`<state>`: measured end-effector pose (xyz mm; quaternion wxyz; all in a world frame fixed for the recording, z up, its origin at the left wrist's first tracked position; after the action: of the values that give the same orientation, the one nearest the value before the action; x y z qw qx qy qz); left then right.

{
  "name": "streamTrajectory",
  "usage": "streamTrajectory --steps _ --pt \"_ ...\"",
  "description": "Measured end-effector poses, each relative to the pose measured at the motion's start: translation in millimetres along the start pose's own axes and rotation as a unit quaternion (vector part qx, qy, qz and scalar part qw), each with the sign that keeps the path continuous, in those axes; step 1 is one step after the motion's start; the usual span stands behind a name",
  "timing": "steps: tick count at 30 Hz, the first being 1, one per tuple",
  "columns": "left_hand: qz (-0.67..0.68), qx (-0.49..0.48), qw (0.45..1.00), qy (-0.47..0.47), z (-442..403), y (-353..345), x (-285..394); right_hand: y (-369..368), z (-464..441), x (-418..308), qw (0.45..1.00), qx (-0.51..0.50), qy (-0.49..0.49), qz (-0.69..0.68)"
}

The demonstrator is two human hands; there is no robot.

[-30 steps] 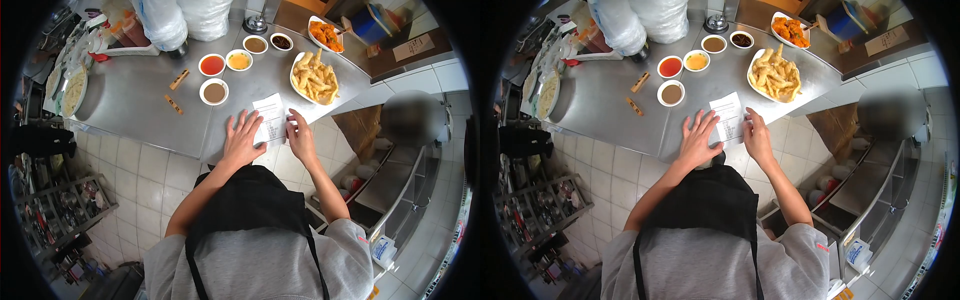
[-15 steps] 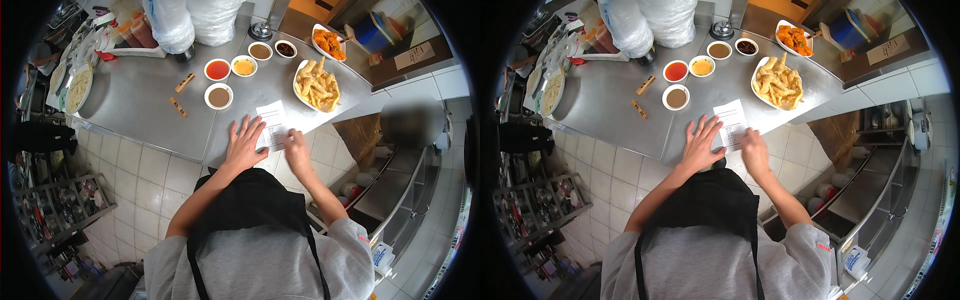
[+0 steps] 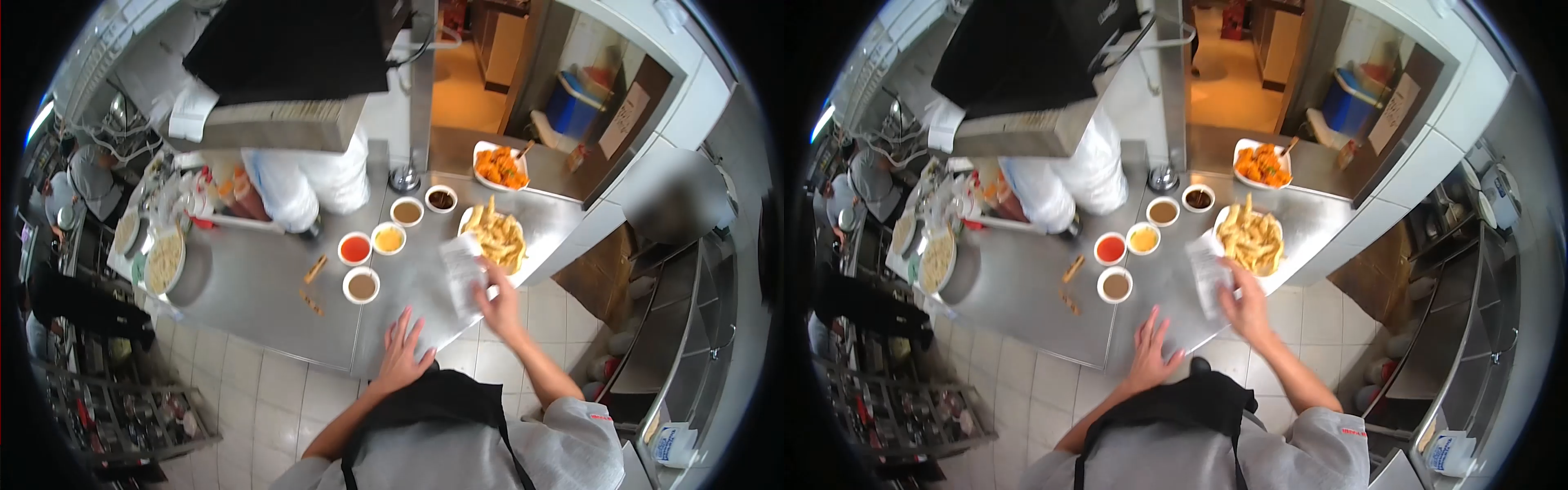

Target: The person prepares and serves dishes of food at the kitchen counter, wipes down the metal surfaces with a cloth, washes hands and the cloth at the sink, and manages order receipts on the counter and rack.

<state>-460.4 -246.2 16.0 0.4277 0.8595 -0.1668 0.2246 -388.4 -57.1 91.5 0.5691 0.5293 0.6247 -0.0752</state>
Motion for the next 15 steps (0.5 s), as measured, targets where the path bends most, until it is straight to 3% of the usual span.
streamTrajectory --steps 2,3,5,8,12,14,15 --pt "0.010 0.054 0.997 -0.053 8 6 6 56 -48 -20 0.997 0.068 -0.036 0.010" --pt "0.020 0.066 0.995 -0.073 12 5 5 81 -79 -14 0.991 0.126 0.018 -0.027" --pt "0.103 0.034 0.993 0.055 14 5 3 126 -140 -18 0.969 0.192 0.096 -0.123" --pt "0.226 0.140 0.961 0.071 26 -10 -6 194 -219 -51 0.938 0.217 0.163 -0.217" --pt "0.205 0.198 0.958 0.040 17 -5 -13 263 -310 -99 0.905 0.298 0.234 -0.194" --pt "0.108 0.210 0.972 0.022 13 7 -13 286 -345 -114 0.868 0.420 0.229 -0.134" --pt "0.058 0.217 0.974 0.013 8 13 -16 299 -367 -117 0.851 0.415 0.266 -0.182"
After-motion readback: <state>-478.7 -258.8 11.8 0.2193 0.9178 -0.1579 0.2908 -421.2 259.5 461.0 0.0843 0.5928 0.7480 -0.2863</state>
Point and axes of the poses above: each hand's wrist, its own z-axis away from the middle knuckle, its own y-axis out of the back of the hand, x = y × z, the point moved 4 cm from there along -z, towards the middle knuckle, and after that the axes turned 15 degrees about -y, right-handed, at the moved point
